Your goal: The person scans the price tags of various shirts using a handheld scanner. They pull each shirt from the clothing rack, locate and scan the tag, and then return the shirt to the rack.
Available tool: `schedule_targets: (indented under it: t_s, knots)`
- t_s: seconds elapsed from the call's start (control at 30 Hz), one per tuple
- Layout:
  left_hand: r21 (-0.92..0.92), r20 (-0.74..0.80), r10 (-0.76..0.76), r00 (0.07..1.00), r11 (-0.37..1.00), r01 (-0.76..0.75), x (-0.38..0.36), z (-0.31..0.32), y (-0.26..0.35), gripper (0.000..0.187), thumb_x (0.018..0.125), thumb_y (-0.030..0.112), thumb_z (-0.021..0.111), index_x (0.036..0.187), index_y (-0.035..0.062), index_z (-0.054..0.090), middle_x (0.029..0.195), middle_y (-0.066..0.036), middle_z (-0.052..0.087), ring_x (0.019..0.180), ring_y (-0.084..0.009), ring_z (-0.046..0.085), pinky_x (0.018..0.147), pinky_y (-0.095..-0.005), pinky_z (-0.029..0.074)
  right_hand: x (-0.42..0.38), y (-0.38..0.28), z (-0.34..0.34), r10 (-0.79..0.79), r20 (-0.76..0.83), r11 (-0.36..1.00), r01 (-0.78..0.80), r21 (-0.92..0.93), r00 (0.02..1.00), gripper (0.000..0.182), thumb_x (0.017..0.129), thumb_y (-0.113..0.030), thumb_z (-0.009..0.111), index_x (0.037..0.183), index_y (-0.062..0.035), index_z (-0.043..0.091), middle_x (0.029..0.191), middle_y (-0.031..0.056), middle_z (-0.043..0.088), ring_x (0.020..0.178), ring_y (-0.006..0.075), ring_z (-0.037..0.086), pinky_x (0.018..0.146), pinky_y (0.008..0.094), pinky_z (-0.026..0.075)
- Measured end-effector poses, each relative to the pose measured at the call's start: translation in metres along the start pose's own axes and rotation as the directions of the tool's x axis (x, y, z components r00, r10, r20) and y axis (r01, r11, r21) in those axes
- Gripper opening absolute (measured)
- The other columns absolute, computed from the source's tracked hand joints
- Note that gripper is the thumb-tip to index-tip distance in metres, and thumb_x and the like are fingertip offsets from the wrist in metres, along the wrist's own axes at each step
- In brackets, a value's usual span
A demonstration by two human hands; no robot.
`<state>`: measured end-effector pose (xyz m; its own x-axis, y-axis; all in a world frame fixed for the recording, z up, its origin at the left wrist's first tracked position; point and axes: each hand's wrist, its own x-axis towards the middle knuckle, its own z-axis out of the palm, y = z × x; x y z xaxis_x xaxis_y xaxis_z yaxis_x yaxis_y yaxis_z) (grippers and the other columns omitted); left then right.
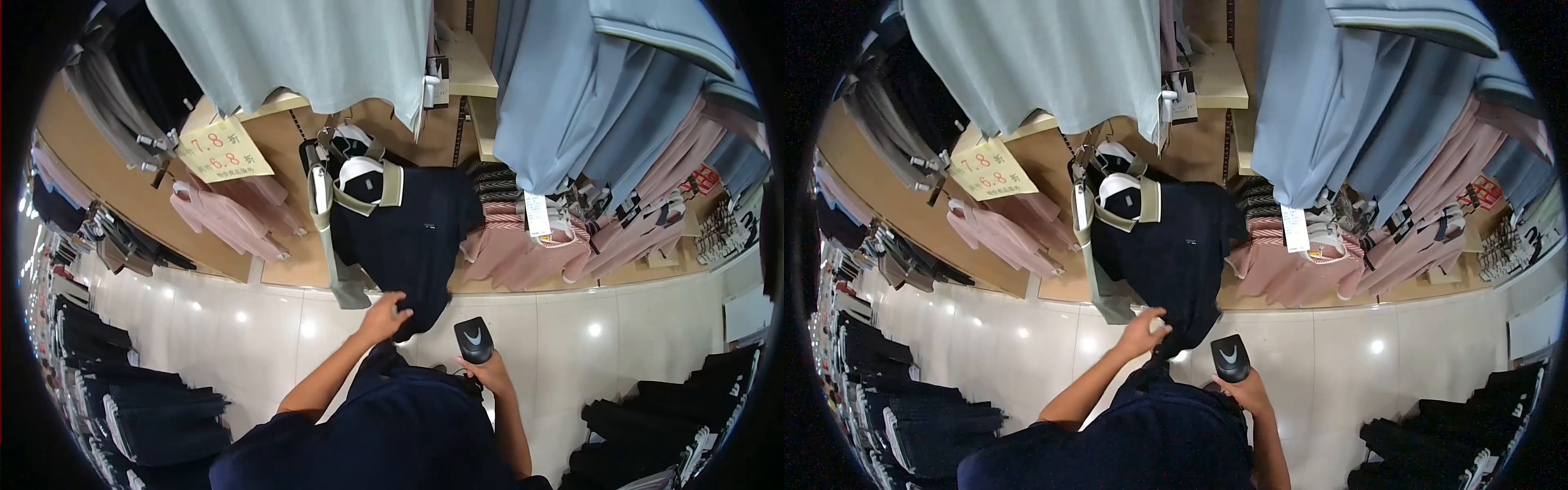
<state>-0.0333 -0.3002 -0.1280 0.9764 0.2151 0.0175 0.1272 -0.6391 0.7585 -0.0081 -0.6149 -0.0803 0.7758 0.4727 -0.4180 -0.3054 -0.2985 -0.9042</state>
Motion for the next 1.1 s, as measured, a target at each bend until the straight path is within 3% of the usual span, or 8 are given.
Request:
schedule_targets:
  t_s: [0.2, 0.33, 0.47, 0.53, 0.57, 0.67, 0.8, 1.1]
  knots:
    - [-0.018, -0.504, 0.345, 0.791, 0.912, -0.409, 0.101, -0.149, 0.079, 0.025, 0.088, 0.008, 0.069, 0.111, 0.0005, 0.062, 0.109, -0.015, 0.065, 0.102, -0.0313, 0.064, 0.094, -0.0376, 0.049, 0.039, -0.030, 0.025, 0.055, -0.181, 0.998, -0.046, 0.052, 0.982, 0.019, 0.083, -0.013, 0.081, 0.081, -0.0032, 0.065, 0.062, 0.0011, 0.061, 0.055, 0.0076, 0.055, 0.051, 0.0258, 0.043]
    - [-0.077, -0.774, 0.153, 0.614, 0.940, -0.331, 0.170, -0.236, 0.021, 0.019, 0.091, 0.006, 0.059, 0.109, 0.0005, 0.064, 0.109, -0.016, 0.066, 0.104, -0.0318, 0.063, 0.095, -0.0385, 0.047, 0.078, -0.076, 0.044, -0.014, -0.285, 0.999, 0.003, -0.036, 0.958, 0.027, 0.080, -0.022, 0.084, 0.076, -0.0025, 0.065, 0.062, 0.0019, 0.061, 0.054, 0.0093, 0.056, 0.050, 0.0282, 0.044]
    - [0.072, -0.520, 0.301, 0.799, 0.948, -0.311, 0.240, -0.279, -0.038, 0.021, 0.095, 0.015, 0.055, 0.107, 0.0032, 0.067, 0.115, -0.019, 0.066, 0.111, -0.0370, 0.061, 0.101, -0.0443, 0.044, 0.126, -0.122, 0.060, -0.221, -0.398, 0.971, 0.164, -0.172, 0.890, 0.024, 0.078, -0.014, 0.085, 0.081, 0.0011, 0.066, 0.066, 0.0018, 0.062, 0.059, 0.0103, 0.055, 0.055, 0.0282, 0.046]
    - [0.370, -0.380, 0.480, 0.791, 0.863, -0.346, 0.259, -0.280, -0.052, 0.027, 0.100, 0.023, 0.049, 0.101, 0.0034, 0.068, 0.105, -0.017, 0.069, 0.108, -0.0340, 0.062, 0.105, -0.0438, 0.040, 0.150, -0.138, 0.069, -0.236, -0.425, 0.972, 0.200, -0.126, 0.874, 0.024, 0.077, -0.011, 0.085, 0.084, 0.0013, 0.066, 0.071, 0.0019, 0.063, 0.063, 0.0097, 0.054, 0.059, 0.0271, 0.046]
    - [0.374, -0.162, 0.380, 0.911, 0.878, -0.300, 0.266, -0.286, -0.063, 0.040, 0.103, 0.031, 0.042, 0.090, 0.0045, 0.070, 0.092, -0.016, 0.071, 0.100, -0.0329, 0.064, 0.106, -0.0447, 0.038, 0.161, -0.144, 0.074, -0.288, -0.435, 0.957, 0.251, -0.141, 0.853, 0.026, 0.077, -0.010, 0.085, 0.088, 0.0013, 0.066, 0.075, 0.0016, 0.064, 0.066, 0.0094, 0.055, 0.061, 0.0270, 0.047]
    - [0.432, -0.076, 0.281, 0.957, 0.874, -0.223, 0.264, -0.303, -0.088, 0.050, 0.104, 0.034, 0.039, 0.076, 0.0052, 0.069, 0.078, -0.016, 0.070, 0.092, -0.0348, 0.065, 0.101, -0.0468, 0.039, 0.178, -0.162, 0.093, -0.283, -0.451, 0.956, 0.287, -0.063, 0.846, 0.026, 0.078, -0.011, 0.085, 0.091, 0.0010, 0.066, 0.076, 0.0008, 0.064, 0.066, 0.0096, 0.055, 0.063, 0.0270, 0.047]
    - [0.401, -0.199, 0.301, 0.932, 0.893, -0.203, 0.199, -0.308, -0.093, 0.049, 0.100, 0.038, 0.050, 0.068, 0.0049, 0.067, 0.067, -0.018, 0.065, 0.060, -0.0396, 0.062, 0.058, -0.0491, 0.049, 0.191, -0.164, 0.105, -0.299, -0.496, 0.953, 0.276, -0.122, 0.815, 0.020, 0.080, -0.007, 0.082, 0.091, 0.0010, 0.067, 0.078, 0.0022, 0.065, 0.064, 0.0104, 0.059, 0.059, 0.0254, 0.047]
    - [0.197, -0.249, 0.068, 0.966, 0.980, -0.018, 0.151, -0.273, -0.060, 0.048, 0.101, 0.035, 0.052, 0.070, 0.0022, 0.068, 0.067, -0.022, 0.063, 0.064, -0.0431, 0.063, 0.060, -0.0499, 0.049, 0.256, -0.214, 0.077, -0.396, -0.502, 0.917, 0.302, -0.262, 0.769, 0.041, 0.078, -0.021, 0.086, 0.103, 0.0035, 0.065, 0.087, 0.0057, 0.068, 0.077, 0.0144, 0.062, 0.074, 0.0286, 0.050]
